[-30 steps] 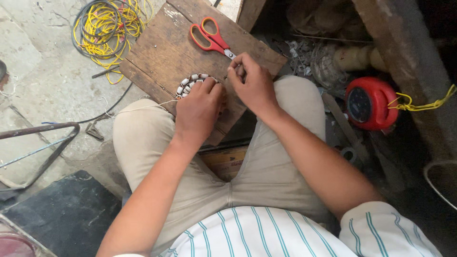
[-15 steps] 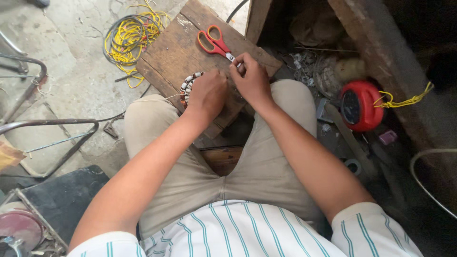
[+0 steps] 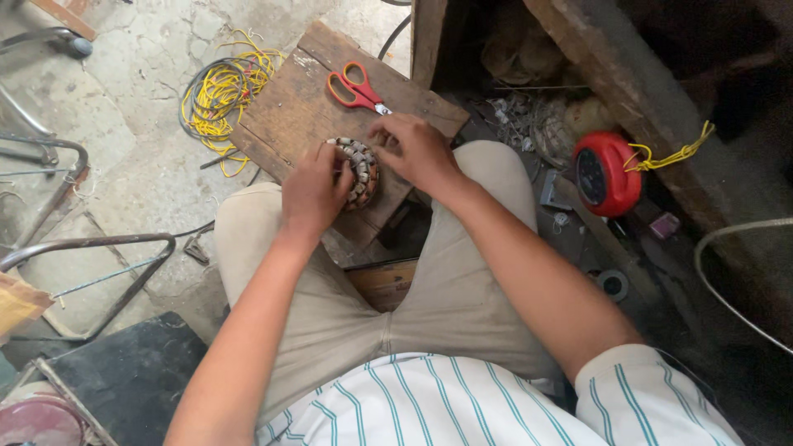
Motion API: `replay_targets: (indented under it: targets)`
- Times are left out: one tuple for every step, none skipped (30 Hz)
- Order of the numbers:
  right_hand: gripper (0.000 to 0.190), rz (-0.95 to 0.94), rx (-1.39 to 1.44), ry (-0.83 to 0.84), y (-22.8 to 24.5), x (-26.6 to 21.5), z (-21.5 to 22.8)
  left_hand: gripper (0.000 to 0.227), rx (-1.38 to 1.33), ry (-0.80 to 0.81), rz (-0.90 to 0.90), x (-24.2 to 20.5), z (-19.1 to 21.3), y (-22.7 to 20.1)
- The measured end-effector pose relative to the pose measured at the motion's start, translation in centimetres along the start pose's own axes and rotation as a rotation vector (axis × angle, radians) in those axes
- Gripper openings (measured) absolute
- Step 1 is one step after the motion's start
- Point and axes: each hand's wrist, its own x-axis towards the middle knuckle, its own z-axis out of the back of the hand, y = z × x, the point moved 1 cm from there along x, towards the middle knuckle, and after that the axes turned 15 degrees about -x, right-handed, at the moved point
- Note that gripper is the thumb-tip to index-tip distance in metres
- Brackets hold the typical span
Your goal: The person sits on the floor and winds a thin white wire around a circular stator-like object placed on a small wooden stool. They repeatedly wrap the wire, trim excess with red-handled scissors, and continue winding until the end of the clip.
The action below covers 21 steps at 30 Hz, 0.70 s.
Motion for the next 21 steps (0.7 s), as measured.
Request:
replay_targets:
  targets:
    - [0.026, 0.003, -0.052, 0.038, 0.4, 0.0, 0.5, 0.017, 0.002, -0.011, -0.048, 0.0, 0.5, 0.2]
    - [0.030, 0.006, -0.103, 0.076, 0.9, 0.0, 0.9, 0.017, 0.004, -0.023, -0.096, 0.0, 0.9, 0.5]
    - [0.035, 0.006, -0.160, 0.123, 1.1, -0.2, 1.4, 0.017, -0.003, -0.035, -0.138, -0.1, 0.8, 0.6]
    - [0.039, 0.001, -0.188, 0.127, 1.3, -0.2, 1.7, 0.020, -0.019, -0.043, -0.147, 0.1, 0.6, 0.8]
    - [0.042, 0.001, -0.214, 0.133, 1.6, -0.2, 1.8, 0.023, -0.034, -0.054, -0.150, 0.3, 0.5, 1.0]
    - [0.046, 0.002, -0.240, 0.140, 1.8, -0.2, 1.9, 0.026, -0.049, -0.065, -0.154, 0.4, 0.4, 1.1]
    - [0.048, 0.011, -0.247, 0.158, 2.0, 0.0, 1.8, 0.026, -0.069, -0.073, -0.144, 0.5, 0.4, 1.2]
    - [0.049, 0.020, -0.254, 0.177, 2.2, 0.1, 1.8, 0.026, -0.089, -0.081, -0.134, 0.7, 0.2, 1.1]
    - [0.051, 0.026, -0.257, 0.196, 2.4, 0.2, 1.6, 0.025, -0.108, -0.084, -0.122, 0.8, 0.2, 1.0]
    - [0.049, 0.033, -0.238, 0.215, 2.4, 0.3, 1.5, 0.024, -0.124, -0.093, -0.120, 0.8, 0.2, 1.0]
    - [0.048, 0.037, -0.218, 0.235, 2.3, 0.3, 1.5, 0.023, -0.141, -0.101, -0.117, 0.8, 0.2, 1.0]
    - [0.047, 0.041, -0.197, 0.255, 2.3, 0.3, 1.5, 0.022, -0.158, -0.108, -0.114, 0.9, 0.2, 0.9]
    - [0.047, 0.036, -0.204, 0.250, 2.2, 0.4, 1.5, 0.023, -0.170, -0.102, -0.107, 0.9, 0.2, 0.9]
    - [0.048, 0.031, -0.211, 0.246, 2.2, 0.3, 1.5, 0.024, -0.182, -0.096, -0.101, 1.0, 0.2, 0.9]
    - [0.048, 0.027, -0.214, 0.245, 2.3, 0.3, 1.5, 0.024, -0.193, -0.089, -0.088, 1.0, 0.5, 1.0]
    - [0.050, 0.022, -0.236, 0.243, 2.4, 0.3, 1.5, 0.030, -0.226, -0.026, -0.097, 1.0, 0.7, 1.0]
    - [0.051, 0.024, -0.259, 0.237, 2.5, 0.4, 1.5, 0.036, -0.255, 0.031, -0.111, 1.1, 1.0, 1.0]
    - [0.052, 0.026, -0.281, 0.230, 2.5, 0.7, 1.5, 0.042, -0.285, 0.088, -0.125, 1.2, 1.2, 1.0]
    - [0.054, 0.037, -0.262, 0.233, 2.6, 0.9, 1.5, 0.055, -0.242, 0.092, -0.140, 1.2, 1.4, 1.0]
    - [0.057, 0.048, -0.242, 0.235, 2.6, 1.2, 1.5, 0.069, -0.199, 0.096, -0.154, 1.1, 1.4, 0.8]
    - [0.059, 0.050, -0.219, 0.238, 2.6, 1.2, 1.5, 0.084, -0.156, 0.110, -0.168, 0.9, 1.4, 0.6]
